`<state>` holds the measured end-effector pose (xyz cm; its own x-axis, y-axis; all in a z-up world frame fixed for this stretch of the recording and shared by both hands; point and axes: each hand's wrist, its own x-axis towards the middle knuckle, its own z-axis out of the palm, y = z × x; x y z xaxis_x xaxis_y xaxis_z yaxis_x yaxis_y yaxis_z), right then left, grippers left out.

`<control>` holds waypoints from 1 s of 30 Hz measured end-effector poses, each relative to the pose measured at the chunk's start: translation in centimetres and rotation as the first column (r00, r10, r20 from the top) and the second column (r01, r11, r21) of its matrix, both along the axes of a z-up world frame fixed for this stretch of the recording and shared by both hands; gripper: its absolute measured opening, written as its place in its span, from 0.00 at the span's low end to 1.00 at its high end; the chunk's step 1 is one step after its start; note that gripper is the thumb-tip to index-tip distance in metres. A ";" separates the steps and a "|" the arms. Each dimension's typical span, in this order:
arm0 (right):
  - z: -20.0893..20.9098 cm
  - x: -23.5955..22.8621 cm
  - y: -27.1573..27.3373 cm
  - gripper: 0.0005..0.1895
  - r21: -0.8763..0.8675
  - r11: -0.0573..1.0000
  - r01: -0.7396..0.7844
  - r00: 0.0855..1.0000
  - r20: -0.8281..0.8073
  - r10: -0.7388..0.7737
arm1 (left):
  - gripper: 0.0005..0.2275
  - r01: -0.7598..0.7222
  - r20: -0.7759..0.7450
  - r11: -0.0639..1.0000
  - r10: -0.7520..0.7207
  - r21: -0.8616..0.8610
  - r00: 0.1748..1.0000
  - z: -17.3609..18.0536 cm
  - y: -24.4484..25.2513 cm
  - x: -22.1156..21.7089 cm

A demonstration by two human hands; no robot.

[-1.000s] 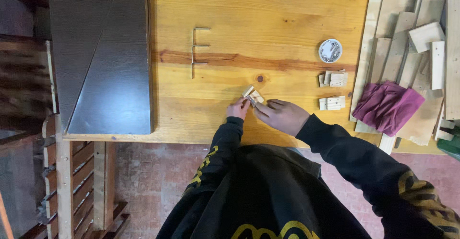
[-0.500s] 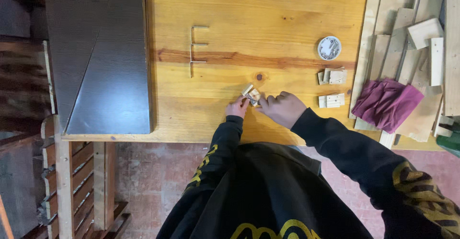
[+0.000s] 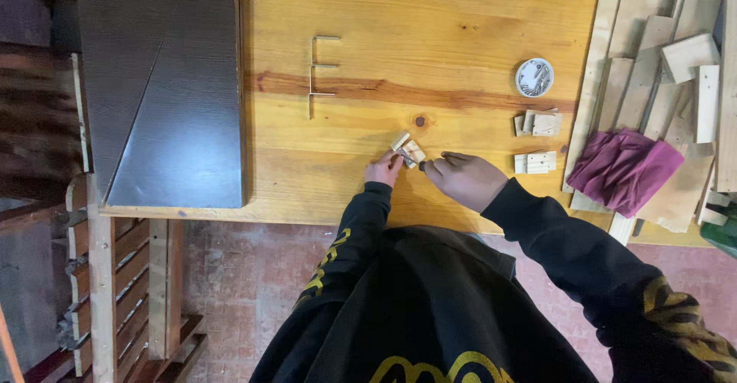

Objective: The person assembles small wooden blocks into L-shaped joints using metal brackets and a screwdriver. They place brackets on the blocks, insert screws, and tighten them one at a time on a wooden workbench.

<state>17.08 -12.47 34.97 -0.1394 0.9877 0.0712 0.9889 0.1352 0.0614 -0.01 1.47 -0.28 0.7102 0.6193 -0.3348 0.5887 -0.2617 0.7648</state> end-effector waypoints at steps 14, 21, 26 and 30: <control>3.8 -1.8 1.4 0.14 -0.079 0.995 0.067 0.998 -0.002 -0.067 | 0.11 0.015 0.023 0.973 -0.020 0.229 1.000 -1.2 -0.8 -0.1; 4.8 -1.4 2.2 0.06 0.063 0.998 0.017 1.000 -0.026 -0.016 | 0.11 0.008 -0.006 0.892 -0.006 0.452 1.000 -1.3 -1.4 -0.3; 1.9 -1.2 0.9 0.06 0.031 0.999 0.028 1.000 0.008 -0.028 | 0.09 -0.002 0.040 0.886 -0.018 0.463 0.999 -2.0 -1.4 -0.4; 0.1 -1.9 0.0 0.10 -0.057 0.993 0.100 0.994 0.047 -0.098 | 0.08 0.042 0.012 0.916 -0.051 0.400 0.999 -1.2 -0.8 -0.3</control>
<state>15.18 -12.46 35.07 -0.0425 0.9991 0.0079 0.9941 0.0415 0.1003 -0.32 0.68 -1.44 0.7459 0.6642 -0.0502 0.5526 -0.5749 0.6034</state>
